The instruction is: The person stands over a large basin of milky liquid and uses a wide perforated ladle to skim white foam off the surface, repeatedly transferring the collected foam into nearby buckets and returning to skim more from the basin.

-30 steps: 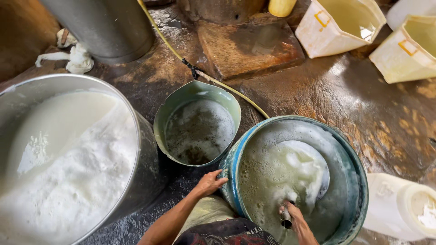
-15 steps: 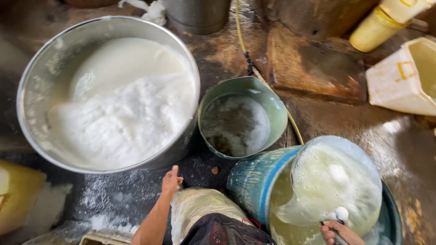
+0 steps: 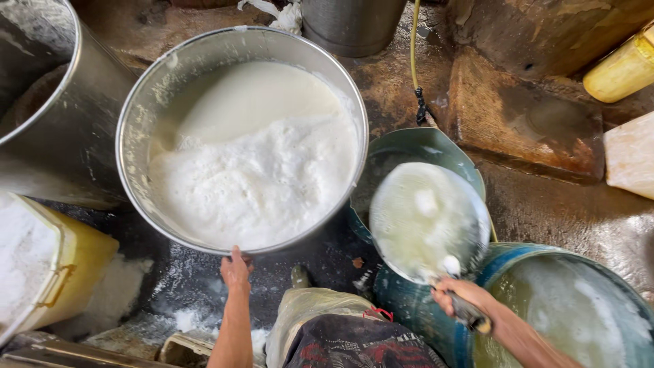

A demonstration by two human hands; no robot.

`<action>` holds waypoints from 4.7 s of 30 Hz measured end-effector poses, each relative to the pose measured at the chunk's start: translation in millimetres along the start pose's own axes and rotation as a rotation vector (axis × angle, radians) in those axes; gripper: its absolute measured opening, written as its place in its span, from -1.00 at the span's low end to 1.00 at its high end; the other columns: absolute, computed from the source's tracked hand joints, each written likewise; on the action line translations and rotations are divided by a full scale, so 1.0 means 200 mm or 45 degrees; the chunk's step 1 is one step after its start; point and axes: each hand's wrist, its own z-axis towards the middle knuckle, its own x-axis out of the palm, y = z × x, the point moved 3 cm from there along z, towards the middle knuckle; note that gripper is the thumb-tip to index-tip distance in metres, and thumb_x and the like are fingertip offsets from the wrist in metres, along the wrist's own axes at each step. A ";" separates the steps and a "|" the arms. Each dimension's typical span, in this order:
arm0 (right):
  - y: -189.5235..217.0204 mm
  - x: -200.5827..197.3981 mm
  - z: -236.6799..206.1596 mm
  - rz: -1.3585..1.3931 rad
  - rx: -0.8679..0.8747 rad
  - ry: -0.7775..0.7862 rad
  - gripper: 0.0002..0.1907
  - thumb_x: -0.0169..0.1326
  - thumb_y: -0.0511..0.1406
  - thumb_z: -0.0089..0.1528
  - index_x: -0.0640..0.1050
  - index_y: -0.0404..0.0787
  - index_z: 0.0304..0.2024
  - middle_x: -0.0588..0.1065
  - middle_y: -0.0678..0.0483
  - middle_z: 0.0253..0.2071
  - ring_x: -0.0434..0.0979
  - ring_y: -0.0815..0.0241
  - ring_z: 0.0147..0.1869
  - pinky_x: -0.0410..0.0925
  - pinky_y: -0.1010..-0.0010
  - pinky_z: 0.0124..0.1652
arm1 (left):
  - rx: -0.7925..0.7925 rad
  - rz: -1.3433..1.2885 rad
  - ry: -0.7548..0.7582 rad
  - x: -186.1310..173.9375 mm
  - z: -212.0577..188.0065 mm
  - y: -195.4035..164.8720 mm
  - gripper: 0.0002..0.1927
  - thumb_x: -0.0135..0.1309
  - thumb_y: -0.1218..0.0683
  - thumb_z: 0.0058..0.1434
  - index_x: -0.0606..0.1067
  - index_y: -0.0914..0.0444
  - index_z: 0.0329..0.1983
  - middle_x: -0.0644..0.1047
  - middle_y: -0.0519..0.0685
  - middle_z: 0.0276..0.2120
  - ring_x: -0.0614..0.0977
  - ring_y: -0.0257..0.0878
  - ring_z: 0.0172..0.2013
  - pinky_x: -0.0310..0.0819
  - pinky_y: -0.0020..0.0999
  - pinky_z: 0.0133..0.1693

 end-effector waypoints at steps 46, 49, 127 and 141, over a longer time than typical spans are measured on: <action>-1.27 -1.10 -0.37 0.845 -0.589 -1.718 -0.42 0.16 -0.22 0.22 0.42 -0.29 0.26 0.51 -0.05 0.02 0.53 0.02 -0.08 0.44 0.11 -0.21 | 1.141 1.600 2.223 1.77 -1.95 0.86 -0.01 0.03 -0.18 0.26 -0.10 0.49 0.51 0.53 0.45 -0.04 0.54 0.37 0.00 0.38 0.12 0.05; -1.21 -1.04 -0.27 1.127 -0.305 -1.038 -0.70 -0.01 -0.24 0.36 0.44 -0.37 0.00 0.47 -0.05 -0.29 0.50 0.06 -0.33 0.42 0.23 -0.40 | 1.073 1.550 2.234 1.78 -1.93 0.85 -0.02 0.07 -0.18 0.22 -0.04 0.45 0.49 0.50 0.44 0.04 0.50 0.35 0.08 0.36 0.09 0.08; -1.28 -1.30 -0.37 0.470 -0.207 -2.106 -0.27 0.30 -0.23 0.14 0.27 -0.55 0.16 0.36 -0.43 0.08 0.45 -0.36 -0.03 0.37 -0.16 -0.19 | 1.136 1.497 2.196 1.86 -1.90 0.98 -0.15 0.05 -0.13 0.27 0.04 0.30 0.51 0.52 0.37 0.10 0.56 0.30 0.06 0.42 0.05 0.07; -0.93 -1.20 -0.41 0.950 -0.301 -0.169 -0.63 -0.13 -0.23 0.38 0.32 -0.14 -0.55 0.28 0.22 -0.66 0.29 0.37 -0.69 0.31 0.53 -0.67 | 0.247 1.154 1.785 1.70 -1.49 0.76 -0.17 0.13 -0.14 0.26 0.16 0.32 0.48 0.66 0.03 -0.29 0.64 -0.26 -0.28 0.53 -0.36 -0.18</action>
